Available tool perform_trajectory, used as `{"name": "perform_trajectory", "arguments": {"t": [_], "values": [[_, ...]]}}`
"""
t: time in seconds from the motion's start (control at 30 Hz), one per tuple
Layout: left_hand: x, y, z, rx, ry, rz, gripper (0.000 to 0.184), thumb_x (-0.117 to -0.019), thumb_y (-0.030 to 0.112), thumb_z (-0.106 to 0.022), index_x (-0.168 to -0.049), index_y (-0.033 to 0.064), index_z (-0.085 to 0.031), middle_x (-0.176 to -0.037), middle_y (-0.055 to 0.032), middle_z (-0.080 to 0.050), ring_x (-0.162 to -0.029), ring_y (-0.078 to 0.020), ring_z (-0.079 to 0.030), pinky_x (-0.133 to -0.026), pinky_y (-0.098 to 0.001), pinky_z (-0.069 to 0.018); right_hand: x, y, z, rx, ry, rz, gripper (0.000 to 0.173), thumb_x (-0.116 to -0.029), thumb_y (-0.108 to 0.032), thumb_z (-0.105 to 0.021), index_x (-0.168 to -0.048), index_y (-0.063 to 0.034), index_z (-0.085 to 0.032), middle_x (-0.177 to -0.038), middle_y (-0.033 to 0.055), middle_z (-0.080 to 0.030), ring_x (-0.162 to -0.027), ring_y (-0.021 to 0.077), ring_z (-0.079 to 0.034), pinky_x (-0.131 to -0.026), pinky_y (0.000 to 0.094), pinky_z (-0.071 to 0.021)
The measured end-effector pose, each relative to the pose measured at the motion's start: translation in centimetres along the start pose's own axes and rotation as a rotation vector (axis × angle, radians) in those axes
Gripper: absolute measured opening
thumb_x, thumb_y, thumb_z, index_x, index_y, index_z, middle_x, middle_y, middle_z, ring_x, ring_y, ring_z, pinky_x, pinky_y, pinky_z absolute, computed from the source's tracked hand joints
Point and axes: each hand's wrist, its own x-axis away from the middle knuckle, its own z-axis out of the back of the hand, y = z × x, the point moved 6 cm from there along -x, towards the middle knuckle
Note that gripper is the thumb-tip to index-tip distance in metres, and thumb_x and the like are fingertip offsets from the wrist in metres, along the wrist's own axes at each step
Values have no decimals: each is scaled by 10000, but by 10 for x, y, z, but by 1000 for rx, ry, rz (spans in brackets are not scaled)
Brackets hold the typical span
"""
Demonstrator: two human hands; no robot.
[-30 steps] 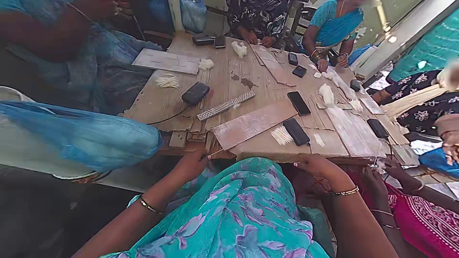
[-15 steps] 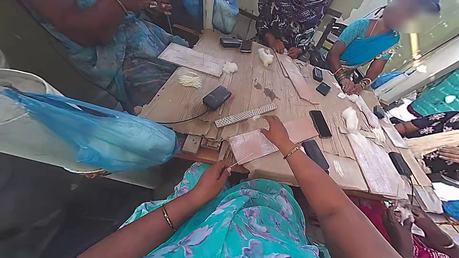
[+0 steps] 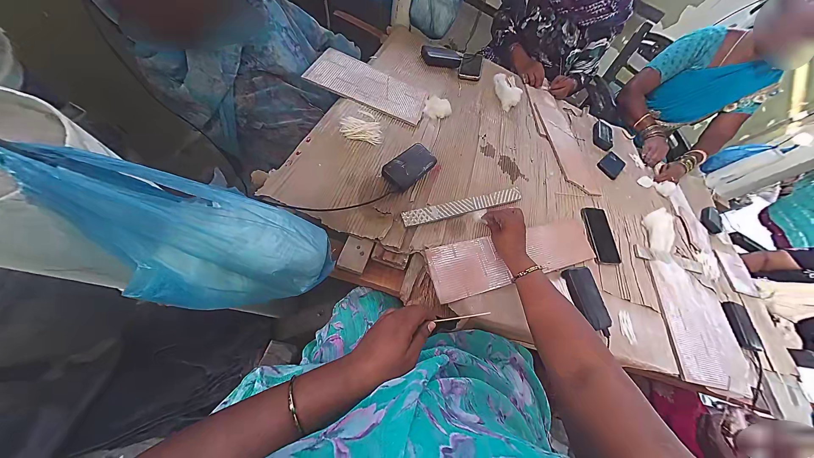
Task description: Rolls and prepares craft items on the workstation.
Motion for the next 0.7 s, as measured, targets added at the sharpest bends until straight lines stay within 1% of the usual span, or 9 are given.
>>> {"name": "perform_trajectory", "arguments": {"t": [0.07,0.13,0.23,0.27,0.33,0.4,0.57,0.63,0.7], "values": [[0,-3,2,15,-18,50,322,-1083,191,-438,-1171,-22,-662,-1026,-178,-702,-965,-303,-692,-926,-504,-530,9,2,8,-84,-6,7,97,-930,11,-680,-949,-8,-773,-976,175,-743,-1070,410,-631,-1001,543,-444],[-1,-7,4,33,-33,109,337,-1091,205,-429,-1192,-25,-654,-1037,-175,-695,-964,-290,-682,-928,-475,-531,19,4,16,-209,-21,-70,80,-928,4,-690,-964,11,-761,-1005,189,-730,-1072,380,-620,-989,518,-442],[-3,-12,5,42,-19,141,345,-1094,213,-423,-1197,-27,-648,-1030,-173,-696,-939,-276,-683,-888,-445,-548,28,11,26,-361,-13,-290,105,-968,-64,-680,-1043,-6,-725,-1064,148,-696,-940,216,-637,-821,405,-518],[-3,-12,4,43,-22,151,345,-1095,213,-420,-1201,-25,-646,-1036,-170,-693,-946,-270,-677,-894,-440,-542,29,12,27,-401,-7,-342,135,-980,-91,-674,-1079,-7,-710,-1069,137,-697,-937,196,-646,-833,400,-523],[-3,-11,1,30,-23,151,340,-1093,212,-422,-1197,-18,-648,-1033,-161,-695,-944,-251,-677,-891,-420,-545,27,7,27,-431,4,-383,182,-990,-107,-667,-1129,10,-688,-1076,155,-696,-954,209,-655,-873,408,-523],[-4,-9,-1,22,-33,139,333,-1092,207,-424,-1191,-23,-644,-1026,-168,-690,-940,-264,-674,-889,-432,-543,20,-3,24,-386,-27,-348,205,-989,-95,-663,-1159,17,-689,-1093,185,-705,-988,259,-673,-907,445,-525],[-4,-10,-1,-26,-54,139,342,-1093,204,-426,-1216,-32,-642,-1064,-192,-695,-996,-308,-682,-936,-486,-530,4,-17,3,-176,-161,-285,395,-919,-168,-776,-1274,-27,-674,-1148,235,-685,-1108,421,-623,-953,596,-483],[-5,-13,0,-48,-51,144,341,-1094,207,-424,-1205,-27,-644,-1060,-189,-692,-1004,-303,-680,-943,-491,-521,-1,-16,-5,-74,-164,-289,419,-916,-235,-788,-1272,-42,-680,-1137,227,-689,-1118,435,-612,-948,608,-479],[-5,-14,0,-50,-71,153,345,-1099,216,-417,-1210,-24,-639,-1068,-187,-689,-1026,-306,-675,-971,-506,-502,-2,-15,-9,-20,-135,-290,350,-937,-259,-763,-1210,-47,-709,-1111,217,-696,-1102,430,-616,-931,601,-484]]}}
